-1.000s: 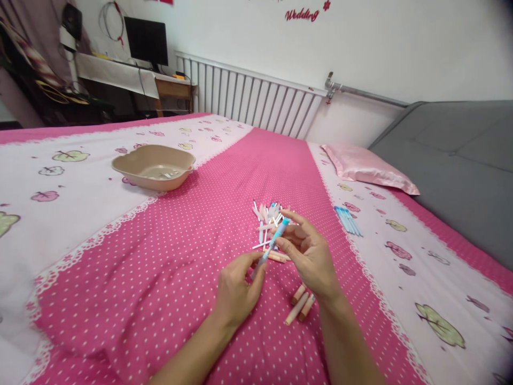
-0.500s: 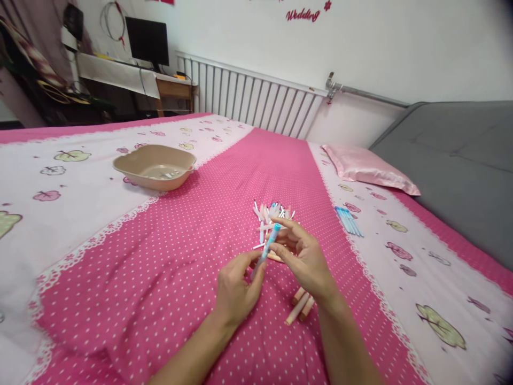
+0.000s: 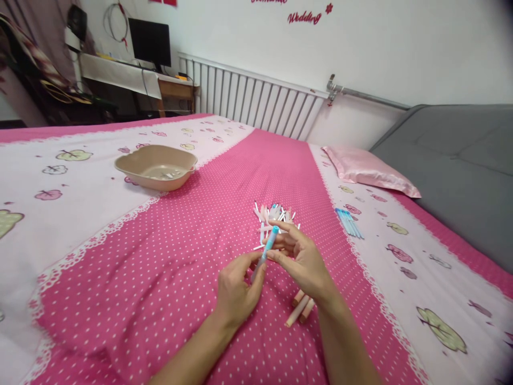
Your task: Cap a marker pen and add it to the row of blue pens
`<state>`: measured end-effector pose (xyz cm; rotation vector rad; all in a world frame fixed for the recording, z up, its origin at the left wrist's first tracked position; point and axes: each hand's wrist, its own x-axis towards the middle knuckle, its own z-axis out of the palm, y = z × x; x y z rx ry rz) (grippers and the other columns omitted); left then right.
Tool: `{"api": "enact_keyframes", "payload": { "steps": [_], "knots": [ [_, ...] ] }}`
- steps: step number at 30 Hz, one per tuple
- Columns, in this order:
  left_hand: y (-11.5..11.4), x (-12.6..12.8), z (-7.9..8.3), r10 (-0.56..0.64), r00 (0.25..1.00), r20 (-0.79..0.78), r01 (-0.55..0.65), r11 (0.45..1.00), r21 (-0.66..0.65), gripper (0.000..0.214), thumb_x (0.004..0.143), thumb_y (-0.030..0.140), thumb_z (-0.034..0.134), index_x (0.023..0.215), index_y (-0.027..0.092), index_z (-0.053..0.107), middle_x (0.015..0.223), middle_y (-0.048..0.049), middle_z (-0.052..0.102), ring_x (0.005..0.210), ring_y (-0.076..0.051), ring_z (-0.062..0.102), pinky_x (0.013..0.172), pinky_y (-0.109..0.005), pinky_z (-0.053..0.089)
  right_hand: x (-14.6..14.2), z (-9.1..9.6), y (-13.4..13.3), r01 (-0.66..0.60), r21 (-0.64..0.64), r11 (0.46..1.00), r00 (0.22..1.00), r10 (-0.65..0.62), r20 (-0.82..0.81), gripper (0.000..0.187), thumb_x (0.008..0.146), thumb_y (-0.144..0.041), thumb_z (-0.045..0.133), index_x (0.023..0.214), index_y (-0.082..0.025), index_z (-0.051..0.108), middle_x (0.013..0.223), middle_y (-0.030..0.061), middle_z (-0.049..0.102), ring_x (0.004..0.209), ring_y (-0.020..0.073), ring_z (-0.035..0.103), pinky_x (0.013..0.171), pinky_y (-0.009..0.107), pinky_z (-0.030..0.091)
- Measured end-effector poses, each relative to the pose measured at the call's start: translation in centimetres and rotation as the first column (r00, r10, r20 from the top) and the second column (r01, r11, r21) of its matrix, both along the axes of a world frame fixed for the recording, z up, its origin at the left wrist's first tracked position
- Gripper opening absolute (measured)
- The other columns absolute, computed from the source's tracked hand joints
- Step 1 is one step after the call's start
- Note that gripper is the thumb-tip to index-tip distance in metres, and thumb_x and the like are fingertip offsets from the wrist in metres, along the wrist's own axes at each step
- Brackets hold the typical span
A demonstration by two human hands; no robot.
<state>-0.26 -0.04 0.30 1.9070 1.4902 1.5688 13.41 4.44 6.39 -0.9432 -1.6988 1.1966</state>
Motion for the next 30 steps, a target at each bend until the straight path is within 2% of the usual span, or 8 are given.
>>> {"api": "enact_keyframes", "payload": {
  "steps": [7, 11, 18, 21, 26, 30],
  "knots": [
    [-0.18, 0.01, 0.02, -0.008, 1.000, 0.020, 0.007, 1.000, 0.017, 0.018, 0.085, 0.021, 0.050, 0.099, 0.018, 0.061, 0.077, -0.0014, 0.066, 0.063, -0.010, 0.058, 0.057, -0.022, 0.046, -0.02, 0.11, -0.12, -0.023, -0.020, 1.000, 1.000, 0.023, -0.006, 0.045, 0.075, -0.029, 0.068, 0.118, -0.025, 0.055, 0.088, 0.0027, 0.064, 0.081, 0.0171, 0.062, 0.073, 0.034, 0.052],
    [-0.30, 0.01, 0.21, -0.047, 0.998, 0.029, 0.046, 0.998, 0.041, 0.018, 0.086, 0.022, 0.049, 0.099, 0.018, 0.060, 0.076, -0.0020, 0.065, 0.061, -0.010, 0.056, 0.057, -0.022, 0.045, 0.18, 0.25, -0.12, -0.102, -0.045, 0.994, 0.993, 0.098, -0.072, 0.044, 0.077, -0.027, 0.066, 0.119, -0.026, 0.054, 0.090, 0.0027, 0.065, 0.083, 0.0167, 0.062, 0.078, 0.035, 0.051],
    [-0.22, -0.07, 0.18, -0.096, 0.995, 0.011, 0.095, 0.995, 0.043, 0.020, 0.088, 0.021, 0.045, 0.105, 0.019, 0.057, 0.087, -0.0048, 0.067, 0.074, -0.013, 0.060, 0.065, -0.025, 0.047, 0.64, 0.49, -0.17, -0.135, -0.033, 0.990, 0.989, 0.133, -0.067, 0.045, 0.078, -0.023, 0.065, 0.121, -0.027, 0.052, 0.091, 0.0027, 0.066, 0.091, 0.0187, 0.062, 0.080, 0.037, 0.051],
    [-0.04, -0.13, 0.05, -0.074, 0.997, -0.011, 0.075, 0.995, 0.070, 0.024, 0.088, 0.019, 0.046, 0.110, 0.021, 0.055, 0.092, -0.0047, 0.067, 0.080, -0.015, 0.061, 0.069, -0.027, 0.047, 0.78, 0.55, -0.25, -0.121, -0.017, 0.993, 0.992, 0.120, -0.029, 0.045, 0.078, -0.022, 0.064, 0.122, -0.027, 0.052, 0.091, 0.0026, 0.065, 0.091, 0.0184, 0.061, 0.080, 0.036, 0.050],
    [0.08, -0.19, 0.12, 0.030, 0.999, -0.020, -0.028, 0.993, 0.117, 0.015, 0.085, 0.019, 0.051, 0.098, 0.020, 0.059, 0.082, -0.0028, 0.065, 0.074, -0.014, 0.059, 0.066, -0.026, 0.046, 0.65, 0.59, -0.21, -0.046, 0.037, 0.998, 0.999, 0.045, 0.031, 0.043, 0.074, -0.027, 0.069, 0.116, -0.027, 0.057, 0.103, 0.0047, 0.063, 0.091, 0.0186, 0.061, 0.077, 0.034, 0.051],
    [0.05, -0.16, 0.31, 0.066, 0.997, -0.027, -0.062, 0.989, 0.137, 0.012, 0.084, 0.019, 0.054, 0.095, 0.019, 0.060, 0.079, -0.0020, 0.065, 0.071, -0.013, 0.057, 0.063, -0.025, 0.044, 0.35, 0.48, -0.09, 0.012, 0.005, 1.000, 0.999, -0.012, 0.035, 0.040, 0.069, -0.030, 0.074, 0.107, -0.024, 0.062, 0.093, 0.0036, 0.064, 0.080, 0.0169, 0.062, 0.069, 0.031, 0.052]
  ]
}}
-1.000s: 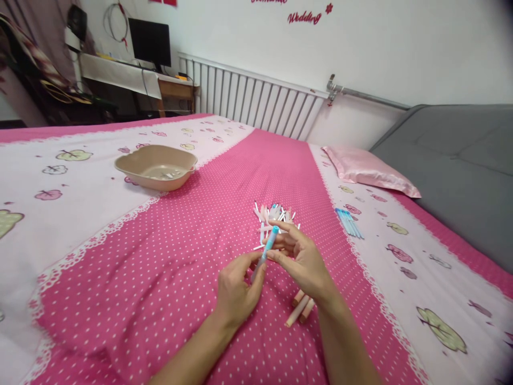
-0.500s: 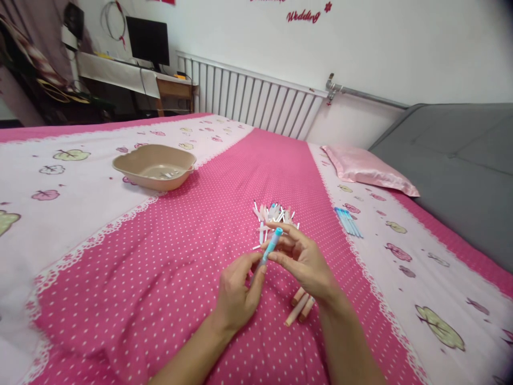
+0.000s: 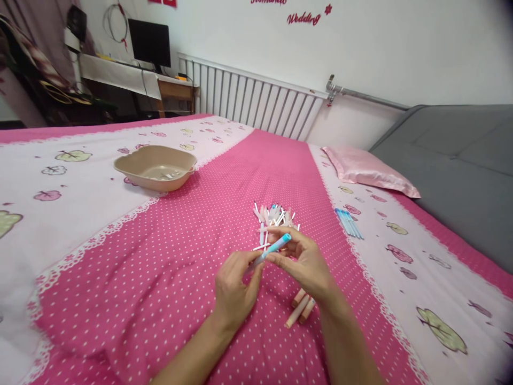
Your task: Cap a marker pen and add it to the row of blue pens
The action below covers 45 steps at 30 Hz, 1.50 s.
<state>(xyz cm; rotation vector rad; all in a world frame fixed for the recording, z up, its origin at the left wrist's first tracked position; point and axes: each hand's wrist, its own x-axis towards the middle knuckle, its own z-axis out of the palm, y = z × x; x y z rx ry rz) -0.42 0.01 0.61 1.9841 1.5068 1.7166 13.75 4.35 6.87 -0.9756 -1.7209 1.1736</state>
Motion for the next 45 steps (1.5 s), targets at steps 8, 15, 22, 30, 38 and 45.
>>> {"api": "enact_keyframes", "payload": {
  "steps": [8, 15, 22, 30, 38, 45],
  "knots": [
    [-0.05, -0.04, -0.46, -0.011, 1.000, -0.008, 0.011, 0.999, -0.038, 0.014, 0.084, 0.020, 0.053, 0.096, 0.020, 0.061, 0.081, -0.0027, 0.065, 0.074, -0.014, 0.058, 0.065, -0.025, 0.045, -0.30, -0.45, 0.15, 0.017, -0.077, 0.997, 0.997, -0.023, -0.079, 0.039, 0.069, -0.031, 0.074, 0.104, -0.021, 0.059, 0.081, 0.0015, 0.065, 0.076, 0.0172, 0.063, 0.073, 0.033, 0.052],
    [-0.13, -0.11, -0.16, -0.121, 0.992, 0.022, 0.122, 0.991, -0.056, 0.021, 0.088, 0.019, 0.048, 0.106, 0.021, 0.059, 0.083, -0.0018, 0.065, 0.074, -0.013, 0.058, 0.066, -0.024, 0.045, 0.24, -0.30, 0.05, -0.103, -0.156, 0.982, 0.983, 0.077, -0.168, 0.053, 0.075, -0.024, 0.069, 0.123, -0.023, 0.047, 0.090, 0.0032, 0.067, 0.087, 0.0173, 0.063, 0.083, 0.035, 0.050],
    [-0.07, -0.12, -0.40, -0.165, 0.986, 0.019, 0.166, 0.983, -0.084, 0.033, 0.090, 0.018, 0.042, 0.120, 0.023, 0.053, 0.085, -0.0024, 0.064, 0.077, -0.014, 0.058, 0.068, -0.027, 0.045, 0.42, 0.24, -0.42, -0.163, -0.171, 0.972, 0.981, 0.141, -0.136, 0.053, 0.079, -0.021, 0.064, 0.128, -0.026, 0.043, 0.095, 0.0021, 0.066, 0.091, 0.0156, 0.062, 0.088, 0.035, 0.048],
    [-0.09, -0.10, -0.20, -0.142, 0.990, 0.021, 0.143, 0.987, -0.068, 0.021, 0.087, 0.019, 0.049, 0.106, 0.021, 0.057, 0.088, -0.0032, 0.065, 0.078, -0.014, 0.058, 0.069, -0.026, 0.045, 0.25, -0.24, 0.09, -0.063, -0.118, 0.991, 0.997, 0.058, -0.044, 0.055, 0.074, -0.029, 0.069, 0.124, -0.023, 0.047, 0.089, 0.0033, 0.066, 0.089, 0.0193, 0.063, 0.084, 0.038, 0.050],
    [0.05, -0.16, -0.62, -0.108, 0.994, 0.010, 0.109, 0.992, -0.059, 0.018, 0.086, 0.019, 0.051, 0.102, 0.021, 0.058, 0.082, -0.0012, 0.064, 0.075, -0.013, 0.057, 0.067, -0.024, 0.044, -0.18, -0.38, 0.02, 0.055, -0.015, 0.998, 0.998, -0.054, 0.042, 0.055, 0.071, -0.035, 0.072, 0.120, -0.021, 0.052, 0.085, 0.0040, 0.065, 0.083, 0.0195, 0.063, 0.080, 0.038, 0.052],
    [0.05, 0.03, -0.26, -0.101, 0.993, 0.063, 0.107, 0.989, -0.100, 0.018, 0.089, 0.019, 0.045, 0.102, 0.021, 0.058, 0.086, -0.0015, 0.064, 0.077, -0.013, 0.059, 0.068, -0.024, 0.044, 0.34, -0.25, 0.10, -0.084, -0.065, 0.994, 0.993, 0.078, -0.088, 0.065, 0.076, -0.028, 0.069, 0.133, -0.030, 0.039, 0.117, 0.0079, 0.060, 0.113, 0.0220, 0.053, 0.093, 0.042, 0.047]
  ]
}}
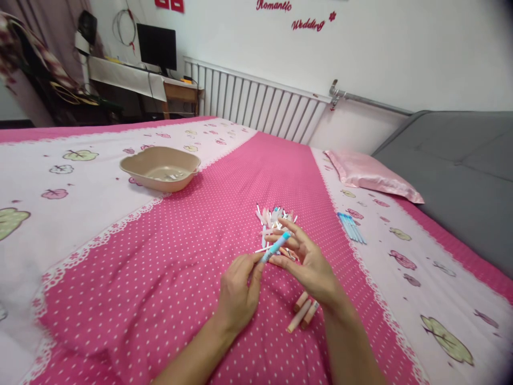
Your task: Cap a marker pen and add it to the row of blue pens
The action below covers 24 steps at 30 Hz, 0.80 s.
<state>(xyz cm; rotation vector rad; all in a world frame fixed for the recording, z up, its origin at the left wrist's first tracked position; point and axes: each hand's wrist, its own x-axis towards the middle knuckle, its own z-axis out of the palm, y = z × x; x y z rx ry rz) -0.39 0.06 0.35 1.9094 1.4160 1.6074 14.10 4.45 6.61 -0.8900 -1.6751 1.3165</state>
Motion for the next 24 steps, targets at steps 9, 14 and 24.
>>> {"api": "enact_keyframes", "payload": {
  "steps": [9, 14, 24],
  "knots": [
    [-0.12, -0.07, 0.13, -0.014, 1.000, 0.010, 0.015, 1.000, -0.013, 0.019, 0.090, 0.020, 0.043, 0.101, 0.020, 0.058, 0.085, -0.0022, 0.065, 0.077, -0.013, 0.059, 0.068, -0.025, 0.045, -0.12, -0.37, 0.10, -0.013, -0.042, 0.999, 1.000, 0.013, -0.018, 0.054, 0.078, -0.030, 0.066, 0.129, -0.028, 0.046, 0.119, 0.0087, 0.056, 0.105, 0.0215, 0.059, 0.088, 0.040, 0.051],
    [-0.14, -0.05, 0.02, -0.027, 1.000, 0.011, 0.027, 0.999, -0.023, 0.020, 0.090, 0.022, 0.043, 0.102, 0.020, 0.058, 0.089, -0.0040, 0.066, 0.080, -0.015, 0.060, 0.070, -0.027, 0.046, -0.13, -0.23, 0.15, 0.030, -0.001, 1.000, 0.999, -0.030, 0.028, 0.053, 0.075, -0.030, 0.069, 0.124, -0.025, 0.050, 0.109, 0.0068, 0.061, 0.101, 0.0209, 0.059, 0.085, 0.037, 0.051],
    [-0.11, -0.08, -0.15, -0.023, 1.000, 0.003, 0.023, 1.000, 0.000, 0.019, 0.088, 0.021, 0.046, 0.102, 0.020, 0.058, 0.086, -0.0035, 0.065, 0.078, -0.014, 0.059, 0.070, -0.026, 0.046, -0.57, -0.56, 0.33, 0.128, 0.033, 0.991, 0.988, -0.130, 0.078, 0.056, 0.069, -0.031, 0.074, 0.120, -0.023, 0.053, 0.093, 0.0045, 0.065, 0.092, 0.0207, 0.061, 0.083, 0.037, 0.050]
  ]
}}
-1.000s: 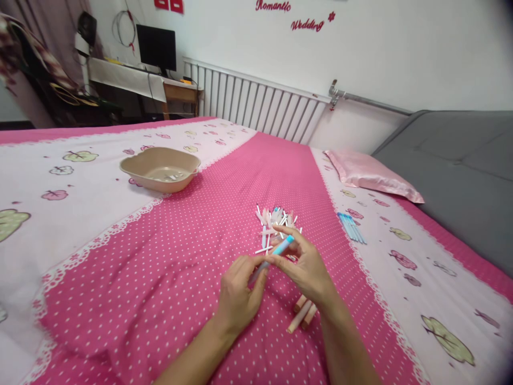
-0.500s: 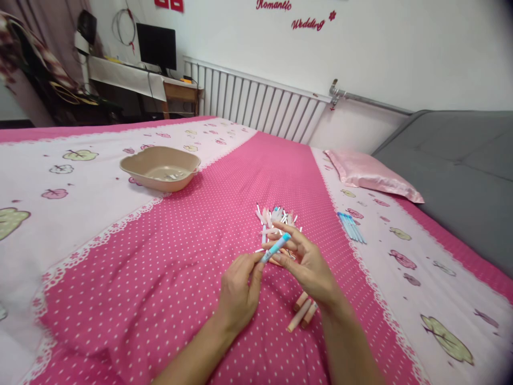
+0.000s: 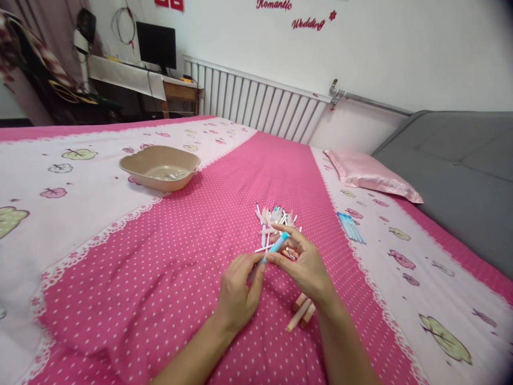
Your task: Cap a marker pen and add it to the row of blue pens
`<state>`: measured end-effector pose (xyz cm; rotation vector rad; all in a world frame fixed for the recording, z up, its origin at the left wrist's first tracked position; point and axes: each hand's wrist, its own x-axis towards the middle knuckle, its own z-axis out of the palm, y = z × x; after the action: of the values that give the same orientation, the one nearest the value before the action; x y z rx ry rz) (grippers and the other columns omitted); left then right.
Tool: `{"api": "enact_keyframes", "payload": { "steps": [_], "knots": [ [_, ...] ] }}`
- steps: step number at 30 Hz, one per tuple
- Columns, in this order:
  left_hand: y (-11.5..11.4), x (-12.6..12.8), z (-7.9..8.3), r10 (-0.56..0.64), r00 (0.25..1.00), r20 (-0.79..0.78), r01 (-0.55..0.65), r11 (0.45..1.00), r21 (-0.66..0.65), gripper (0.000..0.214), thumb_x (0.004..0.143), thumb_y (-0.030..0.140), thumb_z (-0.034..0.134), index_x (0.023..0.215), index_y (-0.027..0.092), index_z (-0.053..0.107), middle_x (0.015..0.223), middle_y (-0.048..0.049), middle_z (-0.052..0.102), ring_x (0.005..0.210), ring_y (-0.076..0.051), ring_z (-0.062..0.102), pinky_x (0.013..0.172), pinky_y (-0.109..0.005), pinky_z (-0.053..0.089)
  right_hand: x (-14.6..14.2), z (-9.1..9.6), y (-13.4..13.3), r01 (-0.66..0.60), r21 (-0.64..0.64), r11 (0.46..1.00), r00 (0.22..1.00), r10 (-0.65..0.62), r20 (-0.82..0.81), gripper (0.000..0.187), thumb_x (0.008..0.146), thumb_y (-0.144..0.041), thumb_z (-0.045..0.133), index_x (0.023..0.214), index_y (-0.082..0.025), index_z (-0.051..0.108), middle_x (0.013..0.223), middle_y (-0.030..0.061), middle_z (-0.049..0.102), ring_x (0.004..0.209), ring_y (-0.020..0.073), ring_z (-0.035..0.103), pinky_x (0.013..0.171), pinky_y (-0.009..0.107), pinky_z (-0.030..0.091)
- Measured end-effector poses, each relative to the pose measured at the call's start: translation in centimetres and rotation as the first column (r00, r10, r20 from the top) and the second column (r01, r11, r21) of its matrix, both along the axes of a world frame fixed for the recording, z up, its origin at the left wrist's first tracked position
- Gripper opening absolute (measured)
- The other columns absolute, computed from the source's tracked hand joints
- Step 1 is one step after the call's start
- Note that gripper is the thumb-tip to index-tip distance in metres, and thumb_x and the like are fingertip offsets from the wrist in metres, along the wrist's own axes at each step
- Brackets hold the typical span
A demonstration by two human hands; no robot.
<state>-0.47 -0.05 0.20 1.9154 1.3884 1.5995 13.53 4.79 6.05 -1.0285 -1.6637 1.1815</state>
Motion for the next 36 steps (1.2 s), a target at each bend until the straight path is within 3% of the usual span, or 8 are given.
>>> {"api": "enact_keyframes", "payload": {
  "steps": [8, 17, 25, 31, 36],
  "knots": [
    [0.09, 0.02, 0.20, 0.014, 1.000, -0.001, -0.014, 1.000, 0.005, 0.019, 0.090, 0.020, 0.043, 0.100, 0.019, 0.059, 0.085, -0.0029, 0.066, 0.078, -0.014, 0.061, 0.068, -0.025, 0.046, 0.47, 0.56, -0.48, -0.188, -0.083, 0.979, 0.971, 0.173, -0.163, 0.059, 0.078, -0.028, 0.066, 0.133, -0.029, 0.043, 0.117, 0.0079, 0.060, 0.113, 0.0215, 0.054, 0.092, 0.041, 0.048],
    [-0.01, -0.04, 0.13, -0.009, 1.000, -0.003, 0.009, 1.000, -0.004, 0.020, 0.089, 0.021, 0.045, 0.104, 0.021, 0.058, 0.087, -0.0037, 0.066, 0.079, -0.015, 0.061, 0.070, -0.026, 0.048, 0.07, 0.36, -0.29, -0.078, -0.050, 0.996, 0.995, 0.074, -0.074, 0.052, 0.072, -0.030, 0.071, 0.121, -0.026, 0.054, 0.105, 0.0052, 0.063, 0.105, 0.0216, 0.058, 0.087, 0.038, 0.051],
    [0.00, -0.01, 0.01, 0.008, 1.000, 0.000, -0.008, 1.000, 0.016, 0.018, 0.088, 0.022, 0.047, 0.101, 0.019, 0.059, 0.084, -0.0033, 0.066, 0.074, -0.014, 0.060, 0.066, -0.025, 0.047, -0.37, 0.15, -0.22, 0.010, 0.013, 1.000, 1.000, -0.010, 0.002, 0.055, 0.069, -0.035, 0.073, 0.119, -0.024, 0.054, 0.088, 0.0022, 0.064, 0.087, 0.0191, 0.061, 0.083, 0.037, 0.050],
    [-0.02, 0.05, 0.25, -0.007, 1.000, 0.018, 0.007, 1.000, 0.006, 0.021, 0.090, 0.021, 0.044, 0.104, 0.020, 0.059, 0.088, -0.0043, 0.067, 0.079, -0.015, 0.061, 0.069, -0.027, 0.048, 0.01, 0.51, -0.46, -0.156, -0.052, 0.986, 0.981, 0.149, -0.124, 0.060, 0.077, -0.031, 0.068, 0.131, -0.028, 0.044, 0.115, 0.0070, 0.060, 0.108, 0.0207, 0.055, 0.089, 0.039, 0.048],
    [0.00, 0.02, 0.26, -0.024, 0.999, 0.035, 0.024, 1.000, -0.005, 0.023, 0.091, 0.022, 0.042, 0.104, 0.019, 0.059, 0.088, -0.0056, 0.067, 0.080, -0.016, 0.062, 0.070, -0.028, 0.050, 0.17, 0.47, -0.55, -0.242, -0.064, 0.968, 0.966, 0.234, -0.109, 0.056, 0.080, -0.030, 0.063, 0.133, -0.029, 0.044, 0.102, 0.0056, 0.066, 0.110, 0.0209, 0.055, 0.094, 0.044, 0.046]
  ]
}}
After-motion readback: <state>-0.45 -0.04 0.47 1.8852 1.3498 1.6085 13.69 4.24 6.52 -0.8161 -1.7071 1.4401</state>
